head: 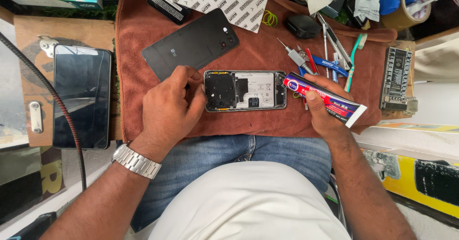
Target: The person uses a syringe to apply adhesive to the frame of a disassembled smartphone. They then place a light green back cover onto the phone, press it into place, and wipe the surface with a white cloth.
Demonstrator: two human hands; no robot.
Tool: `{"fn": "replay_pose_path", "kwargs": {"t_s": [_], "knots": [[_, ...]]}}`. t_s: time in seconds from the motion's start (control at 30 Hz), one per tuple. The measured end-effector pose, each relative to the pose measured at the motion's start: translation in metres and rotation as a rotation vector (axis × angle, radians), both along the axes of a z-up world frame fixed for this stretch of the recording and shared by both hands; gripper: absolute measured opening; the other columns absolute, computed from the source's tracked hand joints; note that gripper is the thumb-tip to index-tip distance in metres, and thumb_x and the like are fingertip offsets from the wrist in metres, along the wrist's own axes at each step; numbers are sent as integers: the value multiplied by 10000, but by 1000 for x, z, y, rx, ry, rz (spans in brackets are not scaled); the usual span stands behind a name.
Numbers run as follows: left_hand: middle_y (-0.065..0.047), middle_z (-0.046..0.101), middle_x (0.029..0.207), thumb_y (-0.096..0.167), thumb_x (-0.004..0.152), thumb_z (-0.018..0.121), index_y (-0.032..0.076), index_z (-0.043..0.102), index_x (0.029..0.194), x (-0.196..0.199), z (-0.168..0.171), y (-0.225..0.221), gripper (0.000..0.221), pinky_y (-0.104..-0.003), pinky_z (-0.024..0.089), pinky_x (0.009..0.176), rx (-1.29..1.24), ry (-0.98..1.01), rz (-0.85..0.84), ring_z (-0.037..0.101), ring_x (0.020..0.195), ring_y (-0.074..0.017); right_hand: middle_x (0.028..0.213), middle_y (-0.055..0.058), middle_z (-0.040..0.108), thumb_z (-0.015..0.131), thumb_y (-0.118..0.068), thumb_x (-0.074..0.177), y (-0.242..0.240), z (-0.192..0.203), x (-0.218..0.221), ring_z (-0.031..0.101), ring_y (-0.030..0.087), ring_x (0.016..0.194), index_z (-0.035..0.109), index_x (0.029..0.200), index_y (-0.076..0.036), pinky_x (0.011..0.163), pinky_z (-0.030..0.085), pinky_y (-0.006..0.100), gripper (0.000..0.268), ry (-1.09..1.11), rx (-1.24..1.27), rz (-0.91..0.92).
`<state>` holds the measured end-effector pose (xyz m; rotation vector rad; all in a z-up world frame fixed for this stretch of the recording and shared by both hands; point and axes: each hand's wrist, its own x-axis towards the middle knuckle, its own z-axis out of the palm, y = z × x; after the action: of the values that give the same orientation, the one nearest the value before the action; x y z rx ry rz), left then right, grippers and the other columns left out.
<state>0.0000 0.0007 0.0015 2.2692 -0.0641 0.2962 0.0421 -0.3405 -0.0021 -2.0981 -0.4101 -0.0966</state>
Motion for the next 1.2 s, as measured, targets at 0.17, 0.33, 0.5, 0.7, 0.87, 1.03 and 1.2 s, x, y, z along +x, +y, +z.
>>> {"fn": "replay_pose_path", "kwargs": {"t_s": [0.17,0.33,0.5,0.7,0.87,1.03,1.2], "knots": [[-45,753,844,149,949,686,88,591,1048,0,-2,1,150,-353,560,561,-1,14,0,733,671,-210,1091,83,718,652,-300,1084,1,1,0,642,78,914,665,1325,15,826,530,211,397,-41,-16,14],[-42,744,835,148,951,678,83,591,1045,2,-2,0,144,-342,550,537,11,38,-2,719,629,-187,1061,72,712,650,-293,1094,1,-2,-1,630,65,872,661,1319,10,798,530,209,378,-58,3,13],[-54,754,871,144,947,681,75,590,1057,1,-2,1,159,-352,562,559,11,5,-4,734,677,-212,1117,105,714,660,-298,1092,4,-3,2,659,105,919,665,1330,10,836,538,223,389,-91,-31,33],[-56,760,901,145,948,677,74,590,1056,1,-1,1,156,-353,576,584,-7,2,-12,746,706,-218,1197,126,717,661,-308,1088,13,0,2,677,141,1049,657,1321,21,949,546,250,403,-88,-34,60],[-57,759,894,146,943,679,75,593,1053,0,-1,1,157,-355,575,585,-5,5,-8,742,698,-217,1140,105,722,659,-323,1073,16,0,4,668,114,965,660,1312,12,874,549,235,412,-53,-12,70],[-46,747,843,147,944,678,81,595,1044,0,0,1,146,-352,556,554,-21,39,-2,722,641,-202,1095,112,726,659,-332,1077,21,2,4,659,116,953,670,1312,17,875,542,238,421,-31,-45,73],[-43,737,838,146,945,680,85,589,1041,1,-1,1,146,-338,554,546,-28,2,-13,713,635,-188,1111,126,739,643,-322,1088,26,1,9,708,135,979,662,1301,17,857,583,248,401,-97,-55,144]]}}
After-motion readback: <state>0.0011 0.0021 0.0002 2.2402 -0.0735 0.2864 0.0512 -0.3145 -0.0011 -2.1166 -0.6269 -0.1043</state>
